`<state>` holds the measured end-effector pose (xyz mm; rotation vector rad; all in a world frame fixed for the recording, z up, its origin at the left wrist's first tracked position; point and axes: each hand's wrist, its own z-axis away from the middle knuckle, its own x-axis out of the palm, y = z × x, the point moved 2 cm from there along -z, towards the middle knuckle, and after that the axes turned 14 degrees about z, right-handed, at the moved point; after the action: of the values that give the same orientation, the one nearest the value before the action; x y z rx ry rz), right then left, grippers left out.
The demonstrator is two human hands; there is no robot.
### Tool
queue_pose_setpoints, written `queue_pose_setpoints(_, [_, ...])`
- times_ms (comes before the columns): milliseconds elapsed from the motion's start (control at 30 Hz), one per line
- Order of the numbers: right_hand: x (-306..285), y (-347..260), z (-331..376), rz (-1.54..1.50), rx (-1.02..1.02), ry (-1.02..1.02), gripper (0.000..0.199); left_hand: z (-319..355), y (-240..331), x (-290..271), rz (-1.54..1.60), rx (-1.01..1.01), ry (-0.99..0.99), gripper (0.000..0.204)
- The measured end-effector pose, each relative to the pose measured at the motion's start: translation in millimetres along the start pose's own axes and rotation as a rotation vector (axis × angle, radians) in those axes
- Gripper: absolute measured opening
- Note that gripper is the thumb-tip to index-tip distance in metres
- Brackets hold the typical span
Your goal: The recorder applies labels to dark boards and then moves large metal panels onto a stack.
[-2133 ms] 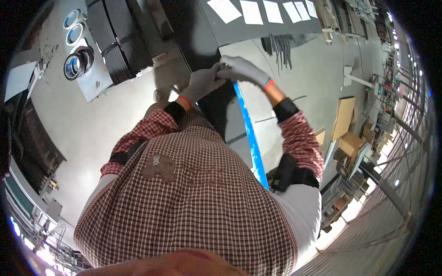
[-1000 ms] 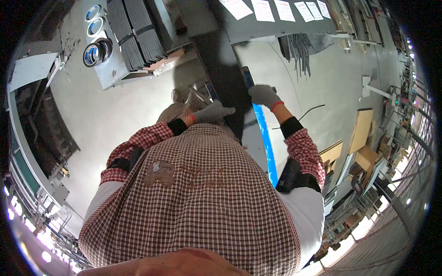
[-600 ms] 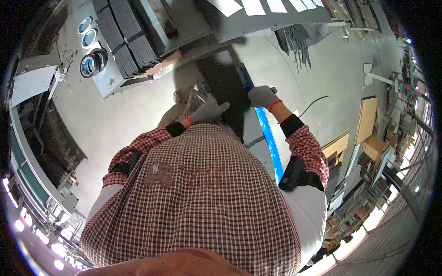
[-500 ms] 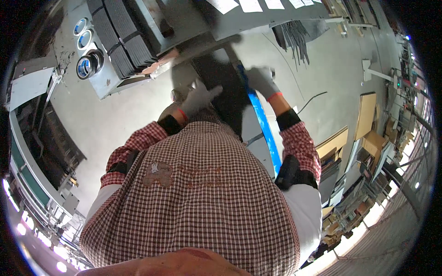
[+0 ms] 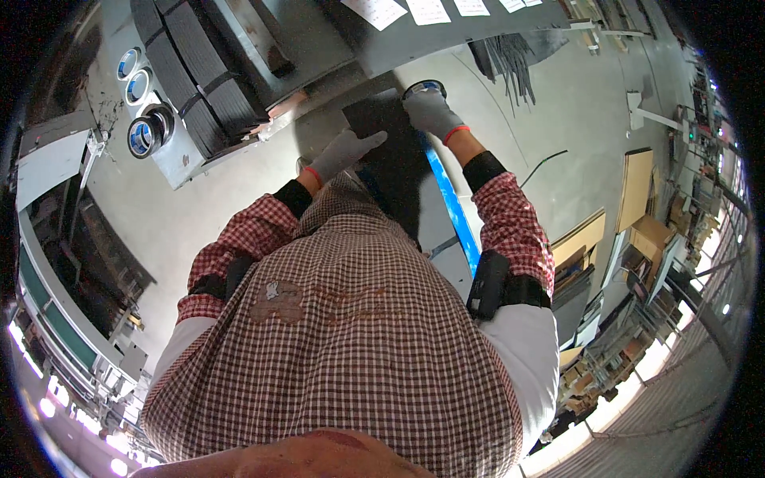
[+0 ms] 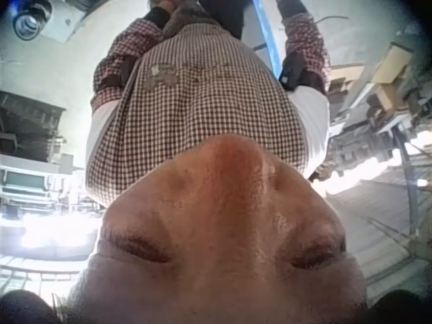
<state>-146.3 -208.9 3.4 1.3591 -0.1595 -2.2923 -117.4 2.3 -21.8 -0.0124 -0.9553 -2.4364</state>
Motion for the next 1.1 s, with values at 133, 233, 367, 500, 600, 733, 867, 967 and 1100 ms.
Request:
queue_pose_setpoints(133, [-30.2, 29.8, 8.2, -0.151, 0.057, -0.054, 0.031, 23.4, -15.4, -19.5, 0.143, 0.207, 0.187, 0.064])
queue_pose_setpoints(233, [-66.7, 40.0, 44.3, -0.677, -0.257, 0.304, 0.044, 72.0, 18.5, -27.2, 0.054, 0.308, 0.254, 0.078])
queue_pose_setpoints(367, [-173.2, -36.6, 61.8, -0.838, -0.5, 0.024, 0.041, 142.0, 70.8, -16.1, 0.013, 0.402, 0.252, 0.081])
queue_pose_setpoints(500, [-177.3, -38.9, 49.4, -0.71, -0.465, -0.201, 0.047, 132.1, 57.4, -19.1, 0.088, 0.427, 0.24, 0.075])
queue_pose_setpoints(600, [-163.7, 14.2, 47.9, -0.943, -0.35, -0.013, 0.04, 131.6, 53.7, -32.1, 0.163, 0.384, 0.187, 0.07])
queue_pose_setpoints(733, [-45.8, 54.9, 8.8, -0.313, -0.017, -0.093, 0.018, 49.9, -26.1, -44.9, -0.097, 0.417, 0.513, 0.044])
queue_pose_setpoints(867, [93.9, -0.5, -38.1, -1.082, 0.09, -0.173, 0.029, -50.1, -39.4, -18.3, -0.007, 0.322, 0.475, 0.034])
queue_pose_setpoints(967, [83.4, -15.6, -60.5, -1.509, 0.073, -0.145, 0.034, -104.6, -124.8, -48.5, -0.642, 0.565, 0.13, 0.033])
queue_pose_setpoints(1100, [49.1, -11.0, -27.9, -1.301, 0.378, 0.096, 0.036, -59.1, -65.6, -39.9, -0.306, 1.065, 0.019, 0.018])
